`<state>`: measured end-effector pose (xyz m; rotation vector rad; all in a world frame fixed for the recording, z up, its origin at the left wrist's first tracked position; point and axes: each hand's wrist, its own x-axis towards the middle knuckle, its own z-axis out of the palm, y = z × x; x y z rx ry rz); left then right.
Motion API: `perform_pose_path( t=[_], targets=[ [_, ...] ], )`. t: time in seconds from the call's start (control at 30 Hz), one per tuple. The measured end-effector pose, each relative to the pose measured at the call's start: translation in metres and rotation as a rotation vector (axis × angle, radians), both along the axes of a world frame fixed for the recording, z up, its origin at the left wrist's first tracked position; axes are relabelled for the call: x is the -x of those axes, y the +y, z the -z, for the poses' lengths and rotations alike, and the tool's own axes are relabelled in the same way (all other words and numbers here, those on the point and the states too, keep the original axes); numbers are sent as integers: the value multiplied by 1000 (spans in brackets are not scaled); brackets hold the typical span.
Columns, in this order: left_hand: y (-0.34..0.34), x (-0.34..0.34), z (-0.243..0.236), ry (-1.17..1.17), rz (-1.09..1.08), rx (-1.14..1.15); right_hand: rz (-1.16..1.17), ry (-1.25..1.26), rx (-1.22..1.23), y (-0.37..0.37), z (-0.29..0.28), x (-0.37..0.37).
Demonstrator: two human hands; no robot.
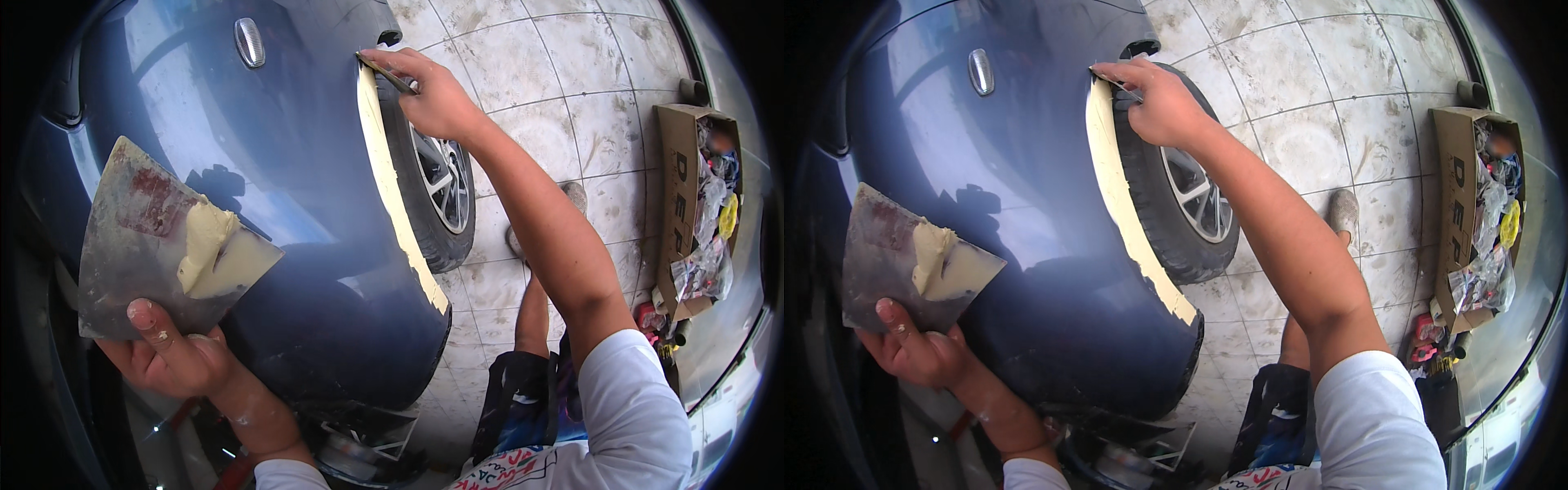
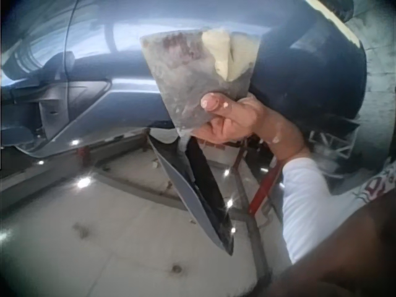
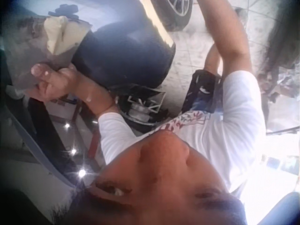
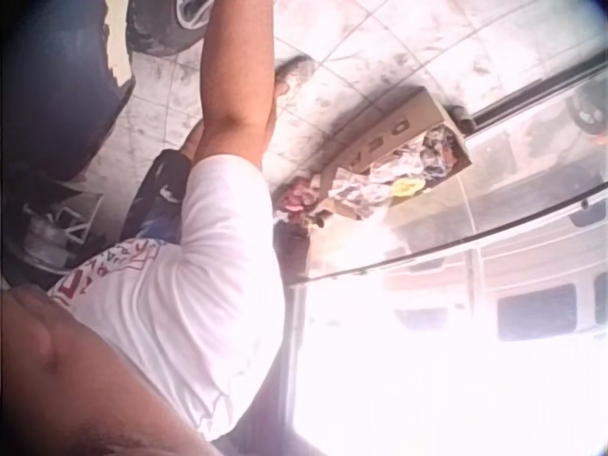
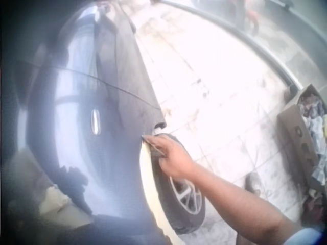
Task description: The person mixes body filler on a metal spreader and applies it to a detached car bumper and the rear wheel arch of a blue car. They use a putty knife to spread the filler evenly across the surfaces.
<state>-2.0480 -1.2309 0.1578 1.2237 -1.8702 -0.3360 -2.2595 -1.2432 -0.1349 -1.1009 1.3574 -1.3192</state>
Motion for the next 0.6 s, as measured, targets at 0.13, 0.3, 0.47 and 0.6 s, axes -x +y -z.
perform_pose_path(
  t=[0.13,0.3,0.47,0.6],
  targets=[
    [-3,1,-1,22,-15,-1,-22,100,33,-2,4,3],
    [-6,1,-3,-49,2,-7,19,106,69,2,4,-6],
    [-7,0,-3,-87,18,9,83,167,128,12,1,-17],
    [-10,-3,-3,-118,71,0,87,176,142,23,-3,-21]
  ],
)
